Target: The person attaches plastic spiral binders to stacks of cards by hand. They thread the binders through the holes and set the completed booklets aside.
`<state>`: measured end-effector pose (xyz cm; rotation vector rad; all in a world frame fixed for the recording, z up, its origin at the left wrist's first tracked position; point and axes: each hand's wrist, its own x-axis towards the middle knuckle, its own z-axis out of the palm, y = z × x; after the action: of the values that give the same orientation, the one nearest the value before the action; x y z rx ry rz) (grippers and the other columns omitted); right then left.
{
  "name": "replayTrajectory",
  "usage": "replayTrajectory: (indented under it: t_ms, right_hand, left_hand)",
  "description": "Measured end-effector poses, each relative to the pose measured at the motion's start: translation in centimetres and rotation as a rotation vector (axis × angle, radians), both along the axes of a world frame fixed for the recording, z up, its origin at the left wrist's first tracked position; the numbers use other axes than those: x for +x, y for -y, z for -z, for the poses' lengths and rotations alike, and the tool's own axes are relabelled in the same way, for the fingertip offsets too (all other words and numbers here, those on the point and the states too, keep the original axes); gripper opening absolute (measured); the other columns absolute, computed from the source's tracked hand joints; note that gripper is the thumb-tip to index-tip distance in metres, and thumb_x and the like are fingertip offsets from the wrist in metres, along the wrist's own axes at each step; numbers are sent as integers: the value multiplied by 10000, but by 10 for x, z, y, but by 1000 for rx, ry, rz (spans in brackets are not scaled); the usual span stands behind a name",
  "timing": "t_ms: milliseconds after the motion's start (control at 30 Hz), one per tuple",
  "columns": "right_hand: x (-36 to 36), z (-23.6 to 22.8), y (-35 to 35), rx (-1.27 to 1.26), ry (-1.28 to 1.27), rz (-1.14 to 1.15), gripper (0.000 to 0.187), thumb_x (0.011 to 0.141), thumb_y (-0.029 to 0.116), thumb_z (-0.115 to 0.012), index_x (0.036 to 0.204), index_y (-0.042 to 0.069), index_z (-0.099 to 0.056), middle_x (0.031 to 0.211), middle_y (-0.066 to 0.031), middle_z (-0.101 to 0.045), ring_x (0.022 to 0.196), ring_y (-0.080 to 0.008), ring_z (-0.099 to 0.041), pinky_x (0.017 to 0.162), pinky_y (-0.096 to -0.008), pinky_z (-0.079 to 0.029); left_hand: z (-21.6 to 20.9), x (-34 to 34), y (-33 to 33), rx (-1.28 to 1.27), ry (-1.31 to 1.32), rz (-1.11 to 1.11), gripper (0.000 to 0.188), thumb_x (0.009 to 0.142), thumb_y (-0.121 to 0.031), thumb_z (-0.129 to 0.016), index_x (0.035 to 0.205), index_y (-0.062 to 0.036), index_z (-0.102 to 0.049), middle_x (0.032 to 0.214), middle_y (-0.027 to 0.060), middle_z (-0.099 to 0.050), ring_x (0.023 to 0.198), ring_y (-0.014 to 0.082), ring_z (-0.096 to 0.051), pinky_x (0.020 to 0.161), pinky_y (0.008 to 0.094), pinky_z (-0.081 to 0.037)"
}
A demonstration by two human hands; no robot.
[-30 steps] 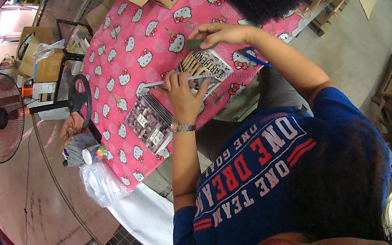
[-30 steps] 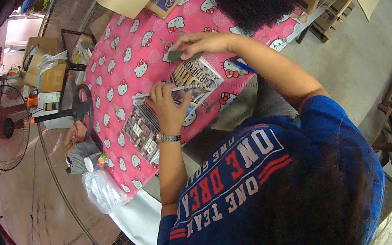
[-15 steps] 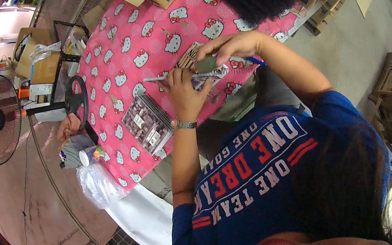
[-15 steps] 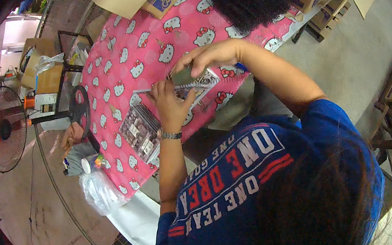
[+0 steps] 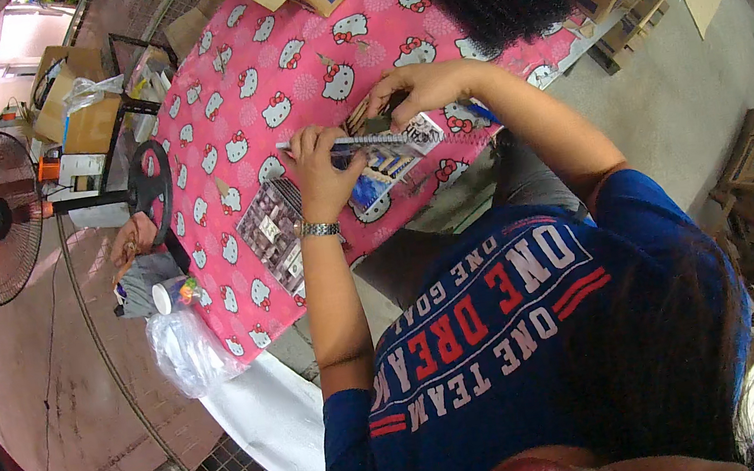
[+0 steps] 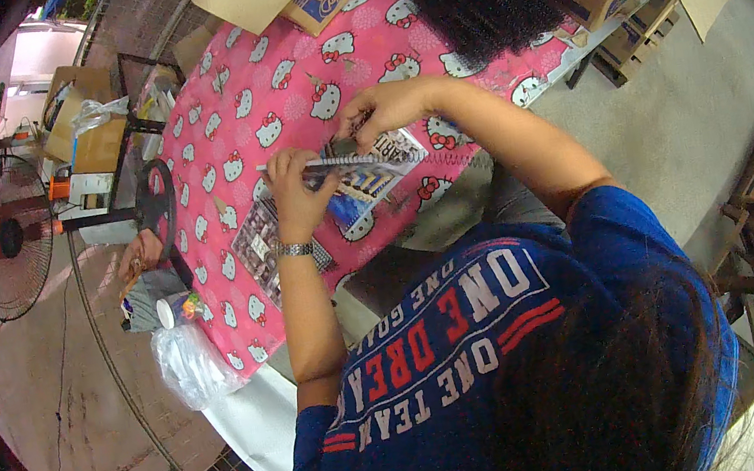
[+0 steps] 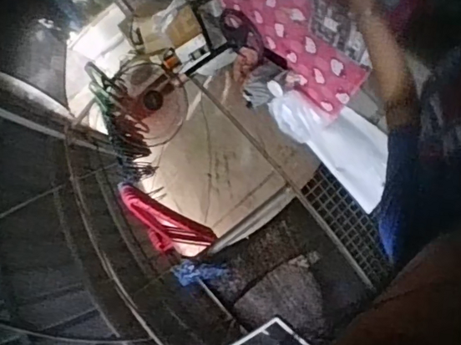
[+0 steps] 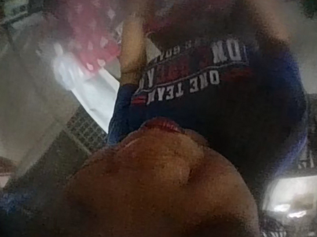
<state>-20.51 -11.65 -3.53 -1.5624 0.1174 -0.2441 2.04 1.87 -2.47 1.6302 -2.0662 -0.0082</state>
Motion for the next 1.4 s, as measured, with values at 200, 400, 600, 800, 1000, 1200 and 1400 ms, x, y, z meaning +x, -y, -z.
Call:
replayTrajectory:
  t_ms: [200, 400, 600, 800, 1000, 1200, 1400]
  right_hand:
    - [7, -5, 2, -41, -27, -55, 476, 814, 227, -685, 1232, 29, -572, 1171, -46, -604, 1058, -128, -550, 928, -281, -431]
    - [-8, -4, -2, 143, 36, -6, 446, 814, 191, -687, 1209, 10, -588, 1138, -58, -624, 1077, -141, -559, 925, -283, -438]
    - [-9, -15, -6, 157, 7, 0, 410, 817, 183, -693, 1184, 20, -609, 1129, -47, -627, 1061, -124, -555, 927, -278, -431]
    - [-1, -15, -3, 109, 9, -33, 437, 813, 201, -695, 1201, 24, -597, 1084, -47, -633, 1006, -132, -574, 895, -264, -443]
    - [4, -21, -7, 381, 136, -96, 456, 777, 202, -726, 1176, 16, -608, 1053, -51, -647, 958, -148, -611, 869, -294, -477]
    - [15, -13, 3, 284, 72, -30, 417, 806, 190, -705, 1171, 18, -600, 1055, -49, -648, 965, -133, -617, 852, -272, -488]
    - [26, -17, -1, 503, 168, -77, 410, 808, 217, -696, 1166, 37, -608, 1066, -42, -647, 939, -137, -602, 852, -300, -484]
  left_hand:
    - [-5, -7, 4, 25, -34, 7, 416, 619, -245, -799, 964, -66, -651, 989, 101, -588, 1008, 309, -509, 891, 437, -400]
    - [-2, -24, 3, 35, -83, 22, 358, 626, -233, -786, 904, -54, -647, 938, 105, -591, 976, 315, -520, 873, 425, -398]
    - [0, -22, 5, -5, -95, 38, 429, 629, -230, -795, 963, -34, -613, 946, 120, -590, 974, 326, -523, 875, 425, -399]
    - [0, -24, 5, -25, -75, 21, 452, 618, -200, -812, 966, -23, -585, 955, 137, -593, 974, 336, -534, 876, 432, -411]
    - [-2, -20, 4, -5, -103, -27, 449, 625, -171, -821, 978, -32, -579, 957, 137, -594, 938, 332, -550, 839, 423, -432]
    - [-8, -10, 5, 65, -183, -31, 420, 663, -152, -797, 990, -10, -576, 959, 143, -586, 939, 328, -559, 828, 395, -450]
    - [-6, 7, 1, 79, -241, -73, 310, 697, -52, -714, 976, -1, -587, 984, 148, -576, 940, 340, -559, 851, 409, -439]
